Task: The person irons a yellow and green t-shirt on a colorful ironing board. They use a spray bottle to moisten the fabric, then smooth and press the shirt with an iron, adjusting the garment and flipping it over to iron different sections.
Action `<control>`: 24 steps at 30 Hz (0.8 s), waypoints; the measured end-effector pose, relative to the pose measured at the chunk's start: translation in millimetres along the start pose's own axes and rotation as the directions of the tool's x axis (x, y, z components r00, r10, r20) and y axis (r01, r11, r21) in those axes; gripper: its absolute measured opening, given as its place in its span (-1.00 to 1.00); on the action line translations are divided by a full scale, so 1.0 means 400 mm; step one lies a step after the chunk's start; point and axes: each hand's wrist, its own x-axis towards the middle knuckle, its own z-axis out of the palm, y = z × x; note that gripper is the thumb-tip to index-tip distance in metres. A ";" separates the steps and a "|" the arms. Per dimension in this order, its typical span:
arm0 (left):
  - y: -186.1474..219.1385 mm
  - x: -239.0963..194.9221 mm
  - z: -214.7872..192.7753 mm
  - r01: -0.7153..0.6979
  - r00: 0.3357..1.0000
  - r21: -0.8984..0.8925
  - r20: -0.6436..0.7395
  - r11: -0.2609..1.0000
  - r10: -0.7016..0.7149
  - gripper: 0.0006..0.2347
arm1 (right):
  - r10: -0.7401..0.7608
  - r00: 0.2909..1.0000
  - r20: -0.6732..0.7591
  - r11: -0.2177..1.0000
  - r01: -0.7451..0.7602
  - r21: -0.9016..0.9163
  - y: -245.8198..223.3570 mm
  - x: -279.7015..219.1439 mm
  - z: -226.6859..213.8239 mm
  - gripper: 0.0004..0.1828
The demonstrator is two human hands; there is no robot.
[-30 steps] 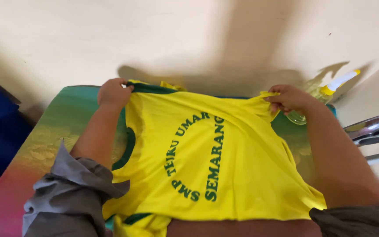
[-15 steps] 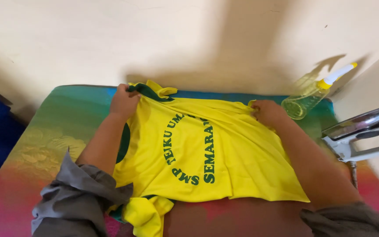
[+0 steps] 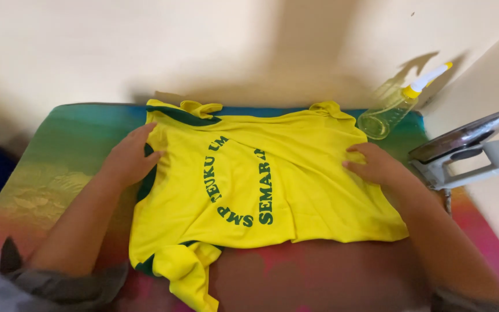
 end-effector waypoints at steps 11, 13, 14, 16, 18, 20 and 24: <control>-0.025 -0.323 0.014 0.309 0.939 -0.098 0.191 0.946 -0.287 -0.59 | 0.117 0.991 -0.060 0.993 -0.115 0.036 -0.001 -0.397 -0.045 -0.62; -0.015 -0.354 0.041 0.309 0.934 -0.138 0.233 0.941 -0.272 -0.58 | 0.070 0.997 -0.028 0.993 -0.067 0.099 -0.006 -0.423 -0.049 -0.73; -0.018 -0.363 0.059 0.295 0.943 -0.261 0.234 0.919 -0.236 -0.66 | 0.086 0.995 -0.044 0.982 -0.077 0.175 -0.020 -0.437 -0.058 -0.74; 0.017 -0.390 0.056 0.282 0.951 -0.380 0.232 0.881 -0.204 -0.73 | 0.100 0.994 -0.052 0.965 -0.084 0.250 -0.027 -0.462 -0.079 -0.75; 0.092 -0.417 0.009 0.387 0.918 -0.774 0.271 0.500 -0.291 -0.60 | 0.061 0.954 -0.294 0.898 0.076 0.433 -0.021 -0.475 -0.109 -0.74; 0.045 -0.423 0.010 0.237 0.960 -0.912 0.166 0.334 -0.227 -0.66 | 0.119 0.930 -0.349 0.747 0.148 0.648 0.041 -0.464 -0.101 -0.87; 0.010 -0.442 0.011 0.169 0.954 -0.948 0.088 0.271 -0.285 -0.71 | 0.252 0.889 -0.382 0.548 0.194 0.814 0.066 -0.471 -0.088 -0.92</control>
